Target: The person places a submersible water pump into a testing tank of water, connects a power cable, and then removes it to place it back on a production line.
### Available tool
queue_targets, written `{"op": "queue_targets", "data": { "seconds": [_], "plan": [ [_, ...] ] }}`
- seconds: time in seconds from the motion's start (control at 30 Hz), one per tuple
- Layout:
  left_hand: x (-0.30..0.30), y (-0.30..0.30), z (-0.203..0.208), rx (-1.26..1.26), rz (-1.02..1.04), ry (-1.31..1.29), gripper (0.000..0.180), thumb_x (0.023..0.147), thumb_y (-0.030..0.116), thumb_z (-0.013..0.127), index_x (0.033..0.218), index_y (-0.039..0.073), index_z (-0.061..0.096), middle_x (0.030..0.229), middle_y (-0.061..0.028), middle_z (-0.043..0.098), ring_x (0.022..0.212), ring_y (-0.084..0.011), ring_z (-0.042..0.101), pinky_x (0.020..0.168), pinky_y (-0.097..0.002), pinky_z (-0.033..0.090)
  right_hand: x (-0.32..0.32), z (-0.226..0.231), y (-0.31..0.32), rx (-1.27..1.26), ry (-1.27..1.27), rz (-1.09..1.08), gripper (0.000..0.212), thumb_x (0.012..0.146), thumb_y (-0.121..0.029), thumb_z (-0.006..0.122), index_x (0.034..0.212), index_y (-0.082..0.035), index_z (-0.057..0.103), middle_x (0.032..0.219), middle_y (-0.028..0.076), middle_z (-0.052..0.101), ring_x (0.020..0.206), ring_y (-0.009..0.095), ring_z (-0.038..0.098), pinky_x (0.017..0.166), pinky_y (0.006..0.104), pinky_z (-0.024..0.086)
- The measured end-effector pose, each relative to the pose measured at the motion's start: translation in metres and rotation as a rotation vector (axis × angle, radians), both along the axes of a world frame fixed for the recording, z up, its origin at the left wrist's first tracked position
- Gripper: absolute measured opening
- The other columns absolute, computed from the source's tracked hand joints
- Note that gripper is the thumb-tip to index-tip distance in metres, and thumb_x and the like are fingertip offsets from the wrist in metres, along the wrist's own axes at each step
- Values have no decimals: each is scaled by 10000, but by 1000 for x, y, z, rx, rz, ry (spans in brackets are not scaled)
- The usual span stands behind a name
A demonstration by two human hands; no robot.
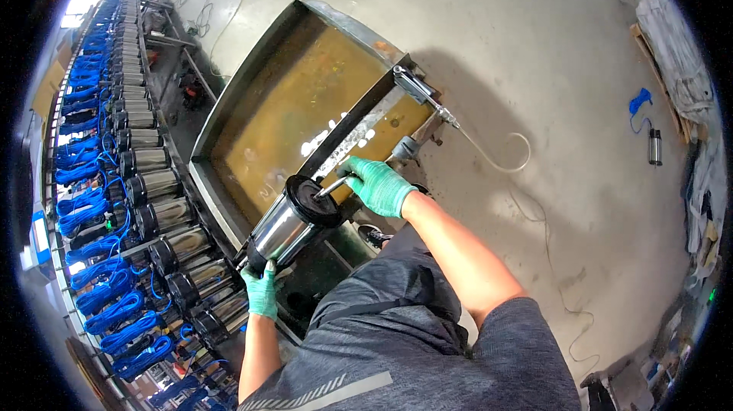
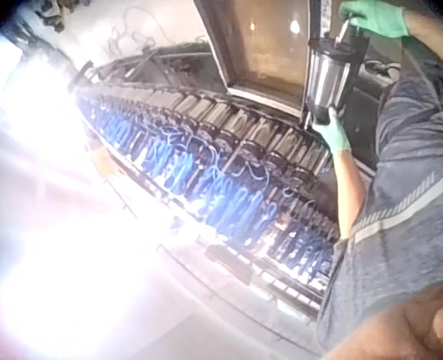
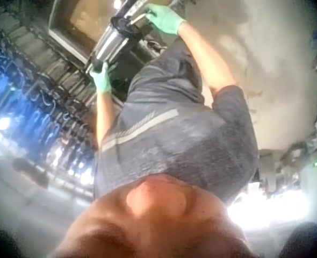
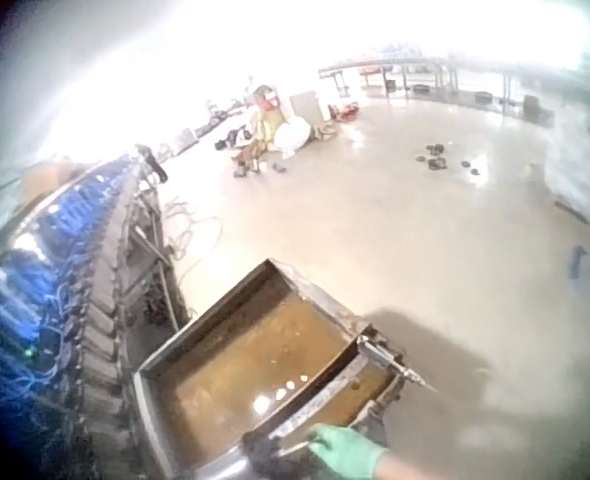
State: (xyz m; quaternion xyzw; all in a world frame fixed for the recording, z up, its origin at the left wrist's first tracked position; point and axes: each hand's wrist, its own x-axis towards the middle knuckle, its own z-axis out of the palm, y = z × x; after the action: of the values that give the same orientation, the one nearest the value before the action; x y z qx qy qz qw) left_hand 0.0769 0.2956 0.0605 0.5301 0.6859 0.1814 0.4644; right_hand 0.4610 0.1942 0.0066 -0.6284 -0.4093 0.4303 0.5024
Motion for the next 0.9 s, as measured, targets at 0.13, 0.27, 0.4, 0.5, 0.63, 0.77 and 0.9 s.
{"op": "queue_targets", "data": {
  "seconds": [0.13,0.27,0.4,0.5,0.63,0.77,0.9],
  "plan": [
    [17,-9,13,-25,51,-38,595,880,175,813,1285,96,384,1192,-84,574,964,-176,604,691,-280,554,6,-7,-1,-7,-55,38,202,941,-103,590,1130,-40,623,1015,203,681,955,378,674,857,434,535],
    [19,-8,14,-64,93,-36,576,884,163,804,1280,114,388,1200,-78,566,960,-179,610,664,-295,574,3,-14,-4,-62,-75,-16,207,934,-114,576,1119,-35,622,1047,209,690,975,406,665,859,462,535],
    [14,-6,11,-47,71,-52,585,886,157,800,1295,119,383,1223,-80,555,1012,-193,607,704,-319,596,-5,-23,7,-88,-127,-3,180,933,-81,601,1104,-36,633,1040,197,697,960,379,684,841,432,543],
    [13,-6,12,-47,62,-60,595,889,159,796,1306,121,374,1246,-81,541,1045,-201,600,728,-334,602,-13,-28,17,-81,-79,34,188,937,-79,597,1114,-28,632,1062,210,692,991,389,672,858,437,537],
    [18,-6,14,-77,78,-51,626,880,184,808,1316,129,362,1269,-82,523,1037,-213,607,747,-356,604,-15,-36,23,-48,-54,37,200,937,-86,574,1118,-21,629,1077,222,680,1020,409,650,889,461,519],
    [25,-9,19,-51,80,-43,677,850,223,841,1318,137,359,1258,-88,524,986,-220,624,716,-353,595,-13,-25,30,-96,-31,23,183,936,-90,565,1088,-33,648,1047,224,682,1004,420,645,880,479,514],
    [16,-9,13,-60,90,-45,693,846,241,847,1324,130,358,1230,-81,537,964,-198,612,708,-325,579,-11,-21,40,-69,-108,50,194,936,-102,564,1090,-35,660,1042,220,691,980,405,661,861,458,524]
  ]
}}
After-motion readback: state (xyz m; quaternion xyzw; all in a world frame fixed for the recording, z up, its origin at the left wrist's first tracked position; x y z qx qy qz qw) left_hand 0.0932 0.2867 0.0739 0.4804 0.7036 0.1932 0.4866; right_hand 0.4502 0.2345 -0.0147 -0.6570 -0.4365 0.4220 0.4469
